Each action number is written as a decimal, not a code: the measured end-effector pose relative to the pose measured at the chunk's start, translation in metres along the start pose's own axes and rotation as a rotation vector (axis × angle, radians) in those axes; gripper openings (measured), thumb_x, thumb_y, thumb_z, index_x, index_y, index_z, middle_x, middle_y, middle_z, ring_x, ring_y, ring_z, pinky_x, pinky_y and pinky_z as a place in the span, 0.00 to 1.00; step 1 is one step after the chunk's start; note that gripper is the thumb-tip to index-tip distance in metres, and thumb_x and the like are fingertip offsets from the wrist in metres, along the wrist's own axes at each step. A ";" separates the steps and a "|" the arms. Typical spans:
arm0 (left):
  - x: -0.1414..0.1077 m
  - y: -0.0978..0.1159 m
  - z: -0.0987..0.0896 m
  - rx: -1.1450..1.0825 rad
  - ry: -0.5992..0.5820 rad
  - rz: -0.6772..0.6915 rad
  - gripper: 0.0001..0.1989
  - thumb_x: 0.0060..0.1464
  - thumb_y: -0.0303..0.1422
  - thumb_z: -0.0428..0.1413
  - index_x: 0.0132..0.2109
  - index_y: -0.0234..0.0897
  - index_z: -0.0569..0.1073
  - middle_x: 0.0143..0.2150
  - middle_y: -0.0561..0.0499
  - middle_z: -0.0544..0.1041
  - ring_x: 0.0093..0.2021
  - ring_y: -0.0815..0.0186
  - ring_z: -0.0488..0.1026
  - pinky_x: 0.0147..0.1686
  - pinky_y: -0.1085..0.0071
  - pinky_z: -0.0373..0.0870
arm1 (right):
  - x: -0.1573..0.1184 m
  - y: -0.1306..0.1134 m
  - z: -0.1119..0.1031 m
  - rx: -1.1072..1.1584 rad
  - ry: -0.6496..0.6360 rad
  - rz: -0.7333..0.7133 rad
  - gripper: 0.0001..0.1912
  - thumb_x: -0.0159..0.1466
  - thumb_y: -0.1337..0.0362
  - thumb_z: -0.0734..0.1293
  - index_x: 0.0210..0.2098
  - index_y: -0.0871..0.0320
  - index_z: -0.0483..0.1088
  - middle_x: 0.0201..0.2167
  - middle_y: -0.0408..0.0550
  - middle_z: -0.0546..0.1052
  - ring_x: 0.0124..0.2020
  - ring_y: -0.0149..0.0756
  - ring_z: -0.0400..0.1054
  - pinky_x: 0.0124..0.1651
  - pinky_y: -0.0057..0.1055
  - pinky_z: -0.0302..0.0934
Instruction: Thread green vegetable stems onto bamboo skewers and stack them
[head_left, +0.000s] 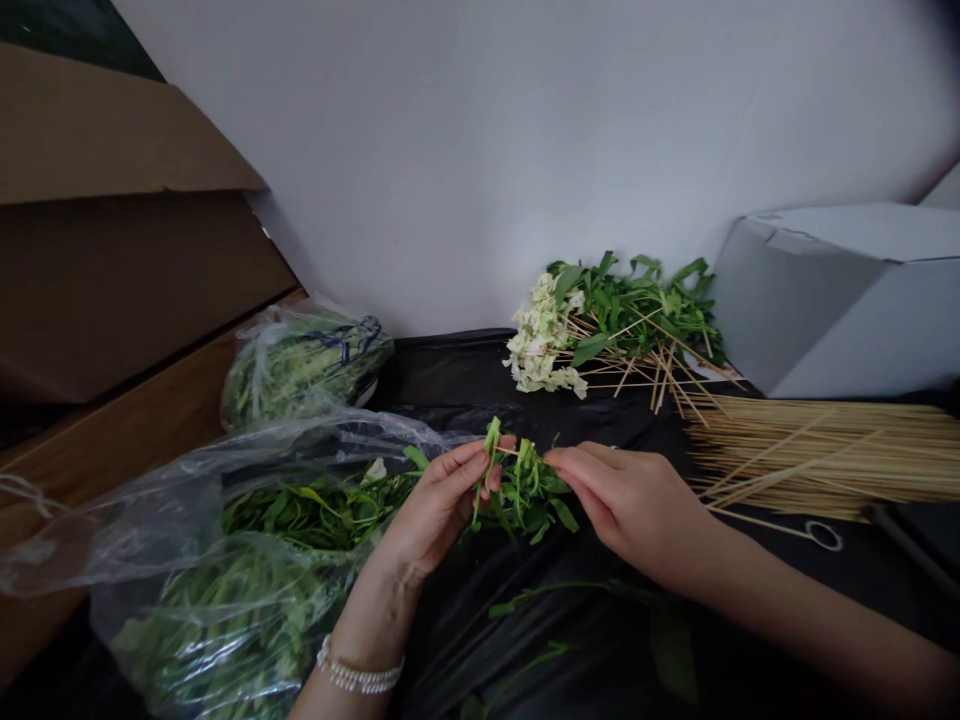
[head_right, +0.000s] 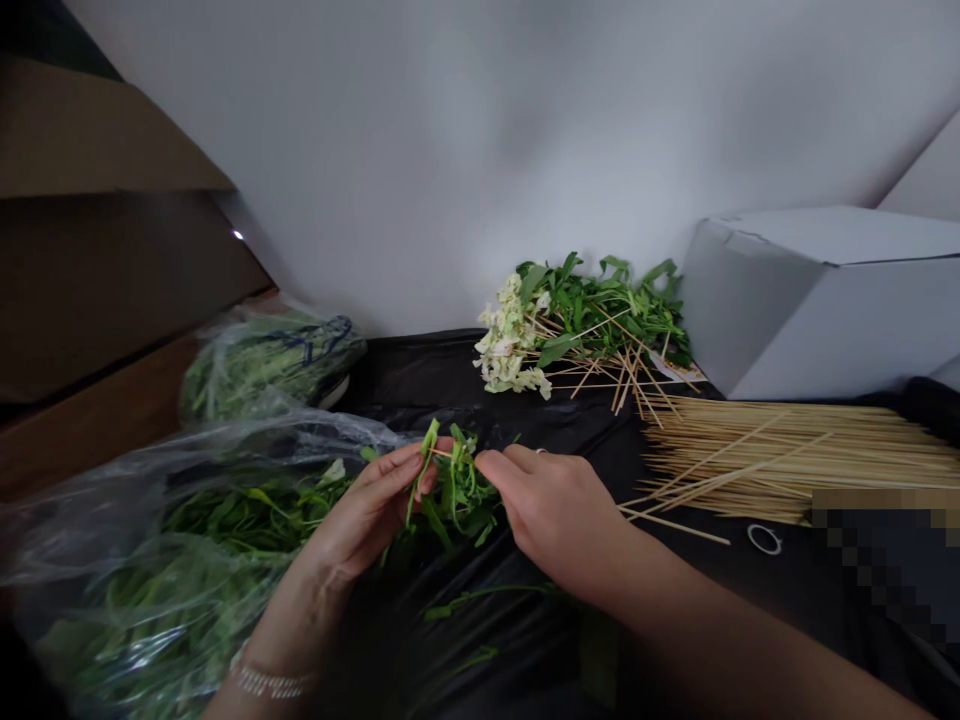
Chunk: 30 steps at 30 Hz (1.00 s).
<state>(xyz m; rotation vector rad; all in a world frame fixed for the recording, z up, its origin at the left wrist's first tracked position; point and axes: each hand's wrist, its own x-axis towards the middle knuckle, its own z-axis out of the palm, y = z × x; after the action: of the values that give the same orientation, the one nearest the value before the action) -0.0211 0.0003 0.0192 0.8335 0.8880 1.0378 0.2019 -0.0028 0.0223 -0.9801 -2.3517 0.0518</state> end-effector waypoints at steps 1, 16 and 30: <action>0.000 0.000 0.000 -0.001 -0.002 0.000 0.18 0.51 0.36 0.64 0.49 0.33 0.80 0.25 0.55 0.69 0.25 0.76 0.63 0.27 0.80 0.60 | 0.000 0.000 0.000 0.001 -0.002 -0.001 0.16 0.66 0.74 0.57 0.47 0.59 0.72 0.34 0.50 0.78 0.34 0.34 0.73 0.37 0.29 0.66; -0.001 0.000 0.003 0.063 -0.028 -0.009 0.15 0.50 0.37 0.64 0.44 0.33 0.81 0.24 0.54 0.69 0.25 0.74 0.60 0.27 0.77 0.55 | 0.000 -0.001 0.001 0.023 -0.006 -0.003 0.16 0.67 0.73 0.56 0.48 0.58 0.72 0.31 0.48 0.78 0.31 0.33 0.72 0.34 0.28 0.65; 0.001 -0.004 0.000 0.464 0.076 0.140 0.17 0.51 0.43 0.62 0.42 0.36 0.82 0.33 0.48 0.79 0.35 0.62 0.71 0.38 0.70 0.65 | 0.003 0.005 -0.005 0.041 0.076 0.045 0.13 0.67 0.71 0.58 0.46 0.57 0.72 0.37 0.48 0.80 0.36 0.35 0.75 0.39 0.30 0.67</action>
<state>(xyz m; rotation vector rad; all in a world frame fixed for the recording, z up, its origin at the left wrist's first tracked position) -0.0195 0.0006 0.0157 1.2641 1.1711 1.0023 0.2062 0.0021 0.0266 -0.9972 -2.2512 0.0787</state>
